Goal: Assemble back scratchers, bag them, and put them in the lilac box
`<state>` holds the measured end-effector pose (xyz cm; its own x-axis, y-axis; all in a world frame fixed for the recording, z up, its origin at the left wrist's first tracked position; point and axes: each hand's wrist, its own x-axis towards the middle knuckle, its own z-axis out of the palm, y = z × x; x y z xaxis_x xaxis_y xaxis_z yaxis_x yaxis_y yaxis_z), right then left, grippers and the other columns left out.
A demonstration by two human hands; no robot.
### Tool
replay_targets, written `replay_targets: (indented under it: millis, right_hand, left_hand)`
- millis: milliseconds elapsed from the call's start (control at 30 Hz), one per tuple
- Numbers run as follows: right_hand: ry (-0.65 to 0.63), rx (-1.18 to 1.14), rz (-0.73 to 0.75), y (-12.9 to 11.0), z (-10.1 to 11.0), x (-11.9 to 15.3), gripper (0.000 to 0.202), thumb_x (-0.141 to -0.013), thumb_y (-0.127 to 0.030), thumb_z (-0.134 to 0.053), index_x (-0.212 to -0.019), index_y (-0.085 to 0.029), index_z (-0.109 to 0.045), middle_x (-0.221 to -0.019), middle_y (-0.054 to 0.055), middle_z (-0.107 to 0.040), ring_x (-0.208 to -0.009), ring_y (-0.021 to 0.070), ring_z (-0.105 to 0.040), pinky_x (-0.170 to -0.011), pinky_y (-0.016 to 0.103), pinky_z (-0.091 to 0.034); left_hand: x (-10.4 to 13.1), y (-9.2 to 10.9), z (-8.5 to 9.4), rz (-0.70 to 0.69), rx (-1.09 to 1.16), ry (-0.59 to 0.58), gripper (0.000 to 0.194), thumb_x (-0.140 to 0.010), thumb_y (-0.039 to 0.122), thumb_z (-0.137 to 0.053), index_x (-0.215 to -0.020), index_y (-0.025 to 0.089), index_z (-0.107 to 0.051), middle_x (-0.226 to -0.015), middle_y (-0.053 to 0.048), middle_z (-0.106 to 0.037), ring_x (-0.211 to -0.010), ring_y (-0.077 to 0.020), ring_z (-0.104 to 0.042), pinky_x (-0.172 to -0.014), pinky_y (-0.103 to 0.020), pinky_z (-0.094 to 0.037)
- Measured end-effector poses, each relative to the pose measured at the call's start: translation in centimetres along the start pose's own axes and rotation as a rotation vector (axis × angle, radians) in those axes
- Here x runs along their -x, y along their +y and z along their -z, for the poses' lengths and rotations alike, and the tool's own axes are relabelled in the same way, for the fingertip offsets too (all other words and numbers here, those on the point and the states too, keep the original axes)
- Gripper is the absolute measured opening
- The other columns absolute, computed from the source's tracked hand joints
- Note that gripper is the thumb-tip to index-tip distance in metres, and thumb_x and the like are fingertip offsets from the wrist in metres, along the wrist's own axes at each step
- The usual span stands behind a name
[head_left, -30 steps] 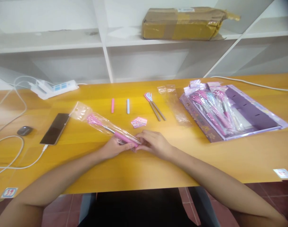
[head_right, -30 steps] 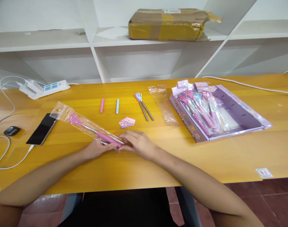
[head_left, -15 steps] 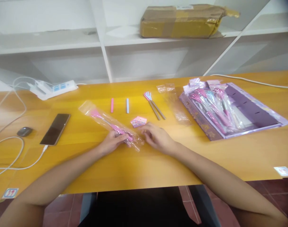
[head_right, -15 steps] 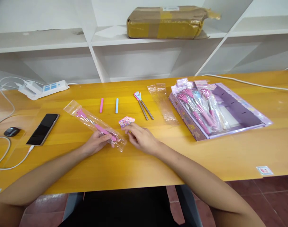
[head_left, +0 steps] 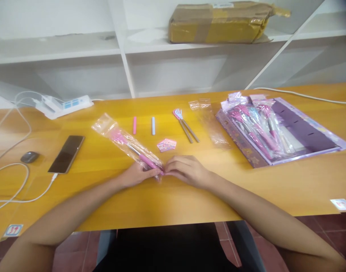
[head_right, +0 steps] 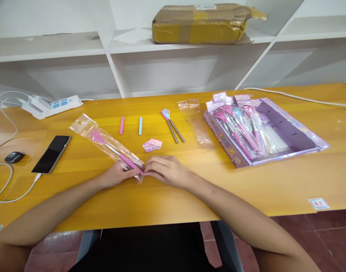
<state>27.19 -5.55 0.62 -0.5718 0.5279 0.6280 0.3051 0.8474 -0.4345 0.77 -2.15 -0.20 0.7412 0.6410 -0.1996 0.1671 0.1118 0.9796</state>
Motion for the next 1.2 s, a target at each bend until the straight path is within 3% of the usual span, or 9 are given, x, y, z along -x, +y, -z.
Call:
replay_targets:
  millis: [233,433,633,900,1033,1200]
  right_hand:
    - [0.048,-0.013,-0.090,0.4,-0.9,0.3,0.006,-0.104,-0.022,-0.069,-0.108,-0.019,-0.067,-0.097,0.004,-0.074,-0.084,0.0119,-0.068,-0.073,0.023,-0.054]
    - [0.068,0.021,-0.101,0.2,-1.0,0.2,0.006,-0.102,-0.020,-0.071,-0.107,-0.018,-0.067,-0.095,0.002,-0.073,-0.078,0.0096,-0.065,-0.069,0.021,-0.050]
    - [0.066,0.109,-0.050,-0.1,-0.8,0.0,0.007,-0.102,-0.018,-0.071,-0.108,-0.019,-0.067,-0.095,0.002,-0.074,-0.079,0.0110,-0.066,-0.070,0.024,-0.049]
    - [0.062,0.124,-0.017,-0.5,-0.7,-0.1,0.007,-0.103,-0.019,-0.069,-0.110,-0.018,-0.066,-0.096,0.004,-0.073,-0.080,0.0127,-0.068,-0.071,0.025,-0.050]
    - [0.094,0.009,-0.138,-0.3,-0.9,0.0,0.005,-0.103,-0.021,-0.069,-0.108,-0.019,-0.067,-0.093,0.003,-0.069,-0.075,0.0101,-0.064,-0.067,0.022,-0.050]
    - [0.080,-0.161,-0.367,-0.1,-0.8,-0.2,0.020,-0.103,-0.033,-0.071,-0.114,-0.019,-0.063,-0.101,0.004,-0.063,-0.068,0.0087,-0.058,-0.063,0.022,-0.049]
  left_hand:
    - [0.0,0.4,-0.3,-0.054,0.003,-0.069,0.034,-0.101,0.049,-0.070,-0.108,0.018,-0.080,-0.097,-0.007,-0.078,-0.091,-0.0198,-0.073,-0.088,-0.034,-0.059]
    - [0.1,0.2,-0.3,-0.125,0.032,-0.075,0.053,-0.091,0.064,-0.075,-0.107,0.014,-0.080,-0.098,-0.011,-0.078,-0.084,-0.0217,-0.073,-0.080,-0.035,-0.060]
    - [0.3,0.8,-1.0,-0.132,-0.124,0.008,0.037,-0.089,0.049,-0.084,-0.107,0.017,-0.079,-0.109,-0.010,-0.079,-0.103,-0.0249,-0.073,-0.094,-0.037,-0.058]
    - [0.2,0.8,-1.3,-0.015,-0.197,0.020,0.035,-0.095,0.051,-0.075,-0.099,0.017,-0.080,-0.096,-0.007,-0.080,-0.090,-0.0211,-0.073,-0.083,-0.032,-0.057]
    - [0.4,0.3,-0.7,0.092,-0.178,-0.025,0.040,-0.100,0.055,-0.069,-0.114,0.019,-0.079,-0.093,-0.006,-0.080,-0.087,-0.0200,-0.075,-0.083,-0.033,-0.059]
    - [0.4,0.6,-0.3,0.085,-0.166,-0.104,0.039,-0.103,0.052,-0.066,-0.122,0.021,-0.078,-0.095,-0.007,-0.080,-0.088,-0.0192,-0.076,-0.084,-0.033,-0.060]
